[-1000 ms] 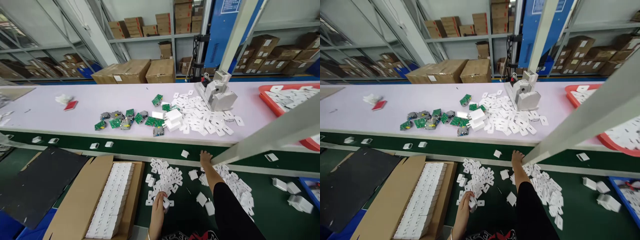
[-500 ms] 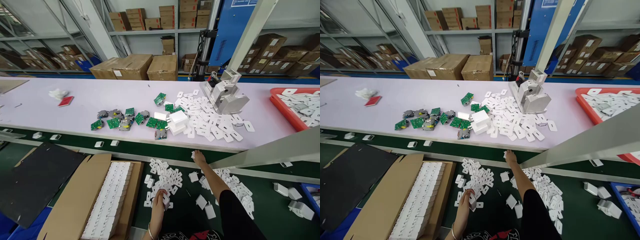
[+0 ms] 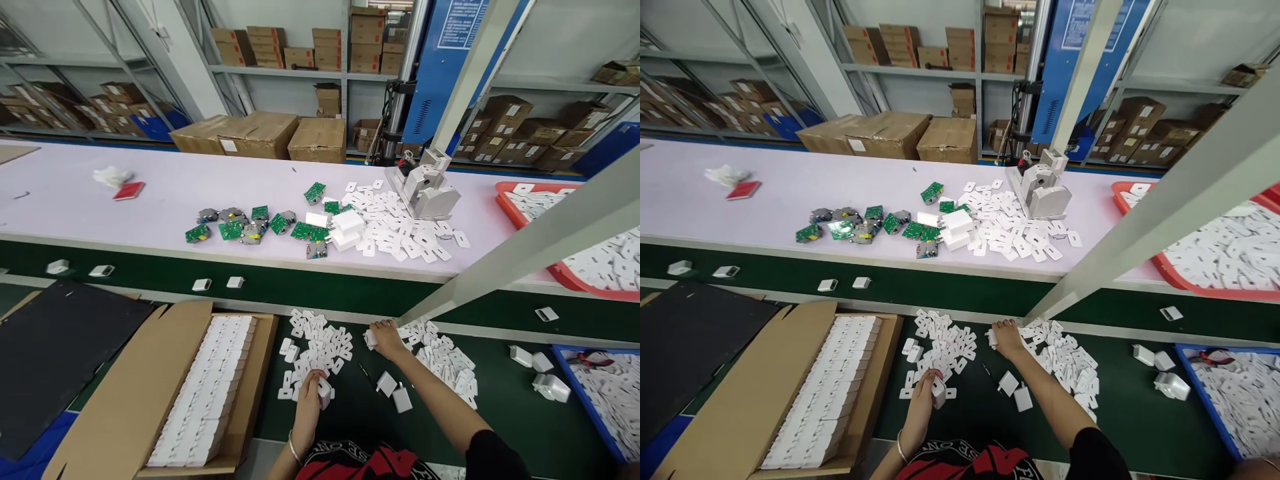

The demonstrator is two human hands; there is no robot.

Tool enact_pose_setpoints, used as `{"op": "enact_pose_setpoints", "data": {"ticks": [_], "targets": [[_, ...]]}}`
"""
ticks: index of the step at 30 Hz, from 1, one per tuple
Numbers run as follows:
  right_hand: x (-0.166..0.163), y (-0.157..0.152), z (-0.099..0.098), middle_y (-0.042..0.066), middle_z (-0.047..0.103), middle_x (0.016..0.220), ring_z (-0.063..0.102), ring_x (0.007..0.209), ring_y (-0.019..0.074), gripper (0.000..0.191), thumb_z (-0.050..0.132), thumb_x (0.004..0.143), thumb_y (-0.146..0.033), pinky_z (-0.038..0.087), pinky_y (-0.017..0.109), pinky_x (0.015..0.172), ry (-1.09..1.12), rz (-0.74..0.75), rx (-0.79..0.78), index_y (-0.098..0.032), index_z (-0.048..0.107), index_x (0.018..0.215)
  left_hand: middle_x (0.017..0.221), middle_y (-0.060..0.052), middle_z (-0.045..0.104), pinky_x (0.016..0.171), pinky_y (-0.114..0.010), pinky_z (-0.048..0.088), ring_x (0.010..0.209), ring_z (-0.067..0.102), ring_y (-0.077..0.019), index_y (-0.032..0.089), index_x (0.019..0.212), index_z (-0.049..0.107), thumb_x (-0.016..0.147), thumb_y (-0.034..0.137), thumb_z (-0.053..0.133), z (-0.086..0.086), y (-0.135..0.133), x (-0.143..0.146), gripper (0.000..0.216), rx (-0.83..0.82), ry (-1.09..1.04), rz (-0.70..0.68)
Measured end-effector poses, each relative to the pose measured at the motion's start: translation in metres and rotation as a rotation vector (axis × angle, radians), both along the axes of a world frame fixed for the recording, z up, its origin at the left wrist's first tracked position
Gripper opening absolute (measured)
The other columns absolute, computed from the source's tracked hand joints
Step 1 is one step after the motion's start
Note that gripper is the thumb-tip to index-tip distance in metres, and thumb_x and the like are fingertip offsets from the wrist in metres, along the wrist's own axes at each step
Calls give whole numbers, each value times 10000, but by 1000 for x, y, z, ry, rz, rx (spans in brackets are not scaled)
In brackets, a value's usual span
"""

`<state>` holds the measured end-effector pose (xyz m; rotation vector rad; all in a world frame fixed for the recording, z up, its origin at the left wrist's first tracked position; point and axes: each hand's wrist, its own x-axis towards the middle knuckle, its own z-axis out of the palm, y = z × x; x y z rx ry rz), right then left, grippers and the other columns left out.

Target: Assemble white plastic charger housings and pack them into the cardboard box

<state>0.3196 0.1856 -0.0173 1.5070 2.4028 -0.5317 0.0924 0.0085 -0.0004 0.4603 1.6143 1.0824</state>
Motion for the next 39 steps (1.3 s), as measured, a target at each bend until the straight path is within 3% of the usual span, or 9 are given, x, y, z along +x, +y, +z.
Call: {"op": "enact_pose_setpoints", "data": {"ticks": [7, 9, 11, 14, 18, 22, 27, 33, 39], "targets": [[-14, -43, 28, 233, 505, 1576, 426, 1485, 436, 829, 800, 792, -259, 260, 603, 1231, 105, -73, 110, -160, 464, 1543, 795, -22, 577, 558, -285, 437, 634, 494, -169, 220, 858, 619, 921, 749, 471, 35, 1, 4, 553, 159, 110, -117], [-28, -70, 47, 206, 561, 1507, 561, 1361, 364, 699, 711, 912, -372, 414, 524, 1139, 275, -135, 124, -177, 450, 1531, 870, -42, 598, 704, -329, 519, 758, 565, -205, 229, 906, 614, 963, 758, 411, 51, 1, 3, 569, 247, 181, -146], [-45, -103, 68, 129, 695, 1248, 700, 1031, 267, 484, 590, 1006, -452, 542, 411, 909, 665, -273, 46, -213, 523, 1421, 960, -60, 612, 875, -362, 535, 910, 601, -231, 237, 958, 604, 1003, 734, 365, 66, 1, 4, 554, 335, 246, -146], [-70, -147, 95, 1, 687, 869, 670, 747, 191, 335, 434, 1080, -473, 527, 313, 699, 1052, -356, -233, -252, 569, 1293, 1003, -71, 601, 955, -379, 520, 1000, 595, -243, 240, 984, 590, 1030, 703, 346, 83, 0, 7, 525, 455, 300, -113], [-89, -171, 116, 26, 682, 1042, 657, 865, 196, 358, 591, 1014, -455, 537, 319, 770, 1204, -430, -213, -266, 565, 1316, 1046, -87, 596, 962, -389, 510, 1076, 579, -258, 239, 989, 605, 1053, 630, 378, 97, -3, 15, 456, 599, 337, -79], [-93, -176, 123, 52, 695, 1116, 675, 902, 206, 290, 541, 1039, -453, 562, 324, 784, 1313, -471, -211, -263, 601, 1250, 1061, -89, 589, 962, -396, 497, 1074, 570, -260, 241, 991, 618, 1081, 544, 358, 107, -7, 18, 409, 668, 375, -126], [-90, -186, 128, 93, 680, 1184, 678, 937, 233, 369, 601, 1016, -418, 583, 375, 833, 1191, -427, 153, -259, 603, 1349, 1070, -92, 575, 942, -397, 499, 1071, 564, -264, 241, 987, 604, 1079, 533, 372, 113, -10, 18, 384, 718, 389, -138], [-84, -190, 131, 126, 616, 1205, 669, 1010, 264, 267, 680, 986, -332, 613, 430, 843, 1100, -267, 670, -275, 712, 1245, 1054, -89, 565, 951, -398, 490, 1063, 562, -262, 240, 997, 585, 1088, 518, 351, 118, -14, 20, 375, 719, 367, -145], [-86, -188, 142, 92, 676, 1031, 690, 929, 245, 218, 682, 991, -275, 626, 406, 779, 1116, -245, 704, -266, 713, 1206, 1041, -75, 558, 932, -361, 490, 1042, 557, -233, 234, 1036, 594, 1101, 482, 368, 120, -14, 19, 342, 746, 338, -168]]}}
